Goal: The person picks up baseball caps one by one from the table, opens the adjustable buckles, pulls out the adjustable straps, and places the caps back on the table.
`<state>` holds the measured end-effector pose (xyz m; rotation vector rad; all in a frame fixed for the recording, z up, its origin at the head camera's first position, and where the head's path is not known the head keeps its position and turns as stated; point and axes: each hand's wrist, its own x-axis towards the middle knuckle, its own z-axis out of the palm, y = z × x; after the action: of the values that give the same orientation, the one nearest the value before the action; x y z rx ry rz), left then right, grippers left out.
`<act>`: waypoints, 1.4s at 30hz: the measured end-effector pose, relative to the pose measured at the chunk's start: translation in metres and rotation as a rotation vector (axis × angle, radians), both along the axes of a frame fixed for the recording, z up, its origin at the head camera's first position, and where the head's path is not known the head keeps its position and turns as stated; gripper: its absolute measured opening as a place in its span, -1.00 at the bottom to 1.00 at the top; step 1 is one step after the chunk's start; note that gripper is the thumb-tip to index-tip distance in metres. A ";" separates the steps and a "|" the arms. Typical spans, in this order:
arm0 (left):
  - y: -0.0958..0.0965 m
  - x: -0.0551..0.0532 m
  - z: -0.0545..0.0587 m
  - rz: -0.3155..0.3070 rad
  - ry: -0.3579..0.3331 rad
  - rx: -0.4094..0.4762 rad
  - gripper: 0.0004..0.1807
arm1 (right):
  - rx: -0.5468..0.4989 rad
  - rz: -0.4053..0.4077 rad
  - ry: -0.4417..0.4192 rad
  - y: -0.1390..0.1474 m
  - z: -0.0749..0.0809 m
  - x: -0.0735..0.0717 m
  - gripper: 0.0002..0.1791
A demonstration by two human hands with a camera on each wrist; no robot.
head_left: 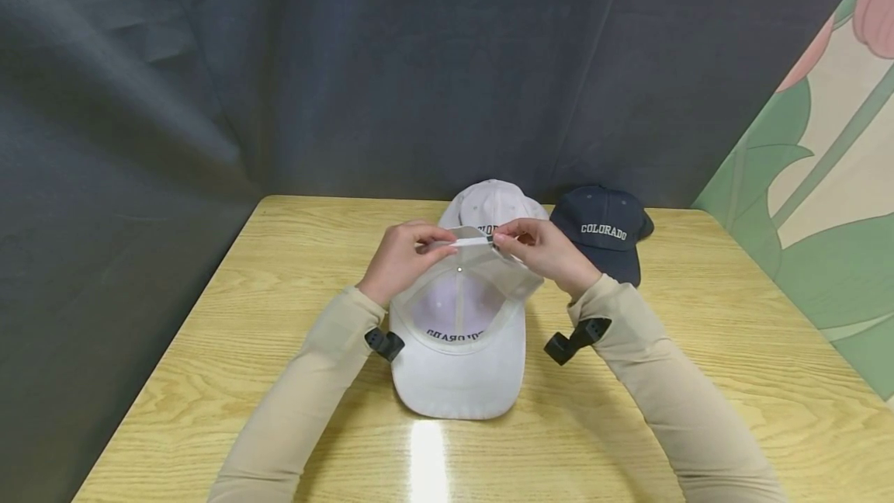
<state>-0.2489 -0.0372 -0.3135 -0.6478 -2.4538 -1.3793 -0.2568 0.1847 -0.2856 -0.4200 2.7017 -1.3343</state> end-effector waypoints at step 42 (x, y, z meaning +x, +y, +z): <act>0.000 -0.001 -0.005 0.028 0.116 0.009 -0.91 | 0.305 0.059 0.709 -0.006 -0.007 0.015 -0.58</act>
<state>-0.2503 -0.0372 -0.3184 -0.6698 -2.3562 -1.3036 -0.2421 0.1783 -0.2929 -1.0992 3.3269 -0.8309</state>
